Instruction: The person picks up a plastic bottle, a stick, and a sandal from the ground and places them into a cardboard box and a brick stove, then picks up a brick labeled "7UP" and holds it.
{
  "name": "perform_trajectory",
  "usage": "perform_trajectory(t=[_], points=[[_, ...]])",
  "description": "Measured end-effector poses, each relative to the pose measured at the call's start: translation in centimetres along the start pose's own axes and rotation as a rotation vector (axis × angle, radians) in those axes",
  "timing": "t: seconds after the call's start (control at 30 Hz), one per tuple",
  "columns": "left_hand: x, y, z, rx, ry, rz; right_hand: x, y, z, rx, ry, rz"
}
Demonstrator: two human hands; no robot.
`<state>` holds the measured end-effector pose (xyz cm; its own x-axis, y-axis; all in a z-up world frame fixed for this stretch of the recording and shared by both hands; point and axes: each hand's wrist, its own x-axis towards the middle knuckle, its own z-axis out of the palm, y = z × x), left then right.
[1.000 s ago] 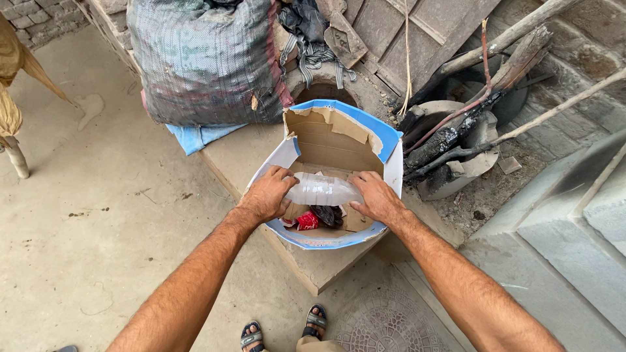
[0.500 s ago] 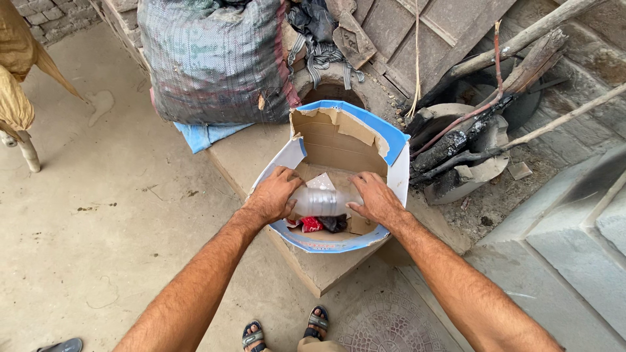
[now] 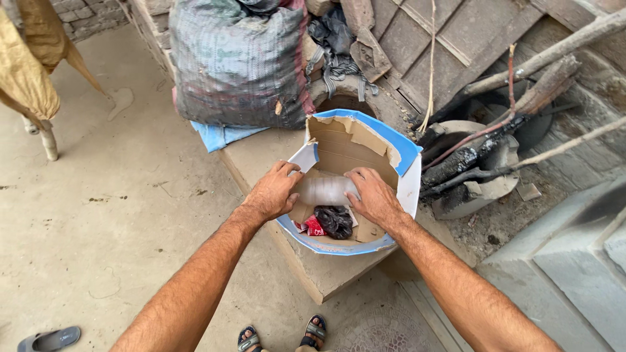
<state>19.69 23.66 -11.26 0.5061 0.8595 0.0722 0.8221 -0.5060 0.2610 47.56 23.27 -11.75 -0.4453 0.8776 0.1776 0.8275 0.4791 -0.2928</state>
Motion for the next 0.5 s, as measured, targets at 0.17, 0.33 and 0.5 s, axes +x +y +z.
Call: perform_trajectory(t=[0.17, 0.33, 0.5], points=[[-2.5, -1.4, -1.4, -0.05, 0.06, -0.102, 2.7, -4.2, -0.9, 0.071, 0.115, -0.07], [-6.4, -3.4, -2.8, -0.062, 0.082, -0.197, 5.1, -8.5, -0.7, 0.078, 0.134, -0.186], [-11.3, -6.2, -3.8, -0.028, 0.113, -0.283, 7.3, -12.7, 1.3, 0.079, 0.122, -0.28]])
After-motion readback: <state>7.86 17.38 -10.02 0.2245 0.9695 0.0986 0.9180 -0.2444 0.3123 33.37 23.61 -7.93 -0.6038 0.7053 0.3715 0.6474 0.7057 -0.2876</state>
